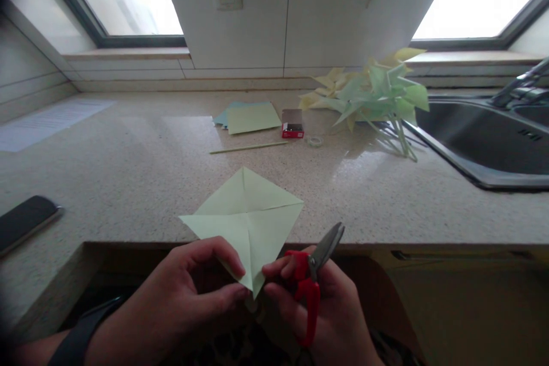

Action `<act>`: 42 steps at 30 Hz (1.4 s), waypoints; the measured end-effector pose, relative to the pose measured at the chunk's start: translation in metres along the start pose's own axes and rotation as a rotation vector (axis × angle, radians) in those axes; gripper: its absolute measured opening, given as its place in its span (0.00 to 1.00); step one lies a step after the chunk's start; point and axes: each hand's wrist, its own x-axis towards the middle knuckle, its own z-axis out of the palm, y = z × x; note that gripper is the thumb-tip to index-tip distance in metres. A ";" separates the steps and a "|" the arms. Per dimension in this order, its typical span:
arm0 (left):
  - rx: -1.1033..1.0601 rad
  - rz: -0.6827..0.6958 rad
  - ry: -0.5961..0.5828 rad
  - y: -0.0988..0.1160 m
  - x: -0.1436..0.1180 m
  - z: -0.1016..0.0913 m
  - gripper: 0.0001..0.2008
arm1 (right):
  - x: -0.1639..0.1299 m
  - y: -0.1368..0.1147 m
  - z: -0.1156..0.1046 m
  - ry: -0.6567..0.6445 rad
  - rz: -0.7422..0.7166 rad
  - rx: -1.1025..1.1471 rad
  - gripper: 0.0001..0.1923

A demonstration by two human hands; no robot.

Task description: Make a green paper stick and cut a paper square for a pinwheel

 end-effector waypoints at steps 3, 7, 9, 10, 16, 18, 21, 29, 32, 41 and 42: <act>-0.020 -0.002 -0.009 0.003 0.000 -0.001 0.11 | 0.002 -0.004 0.000 -0.019 0.035 0.020 0.10; -0.080 -0.018 -0.052 0.007 -0.001 -0.002 0.11 | 0.007 -0.016 0.007 -0.065 0.104 0.025 0.08; -0.101 -0.040 -0.057 0.009 -0.002 -0.002 0.11 | 0.009 -0.021 0.011 -0.091 0.147 0.045 0.07; -0.103 -0.050 -0.055 0.009 -0.002 -0.001 0.12 | 0.010 -0.022 0.013 -0.097 0.168 0.066 0.07; 0.038 -0.031 -0.036 0.011 -0.004 -0.002 0.10 | 0.011 -0.028 0.019 -0.073 0.322 0.156 0.08; 0.060 -0.026 -0.035 0.010 -0.004 -0.002 0.08 | 0.012 -0.030 0.020 -0.068 0.345 0.175 0.09; 0.080 -0.012 -0.044 0.009 -0.003 -0.001 0.06 | 0.014 -0.032 0.023 -0.073 0.368 0.177 0.09; 0.000 0.064 0.108 0.005 -0.007 0.000 0.18 | 0.015 -0.034 0.027 -0.030 0.374 0.186 0.09; 0.164 0.058 0.083 0.010 -0.011 -0.003 0.19 | 0.015 -0.033 0.027 -0.016 0.389 0.183 0.10; 0.050 -0.124 -0.042 0.010 -0.003 -0.003 0.15 | 0.015 -0.034 0.030 0.018 0.344 0.142 0.10; 0.018 -0.149 -0.040 0.009 -0.002 -0.002 0.15 | 0.015 -0.033 0.030 0.019 0.341 0.153 0.11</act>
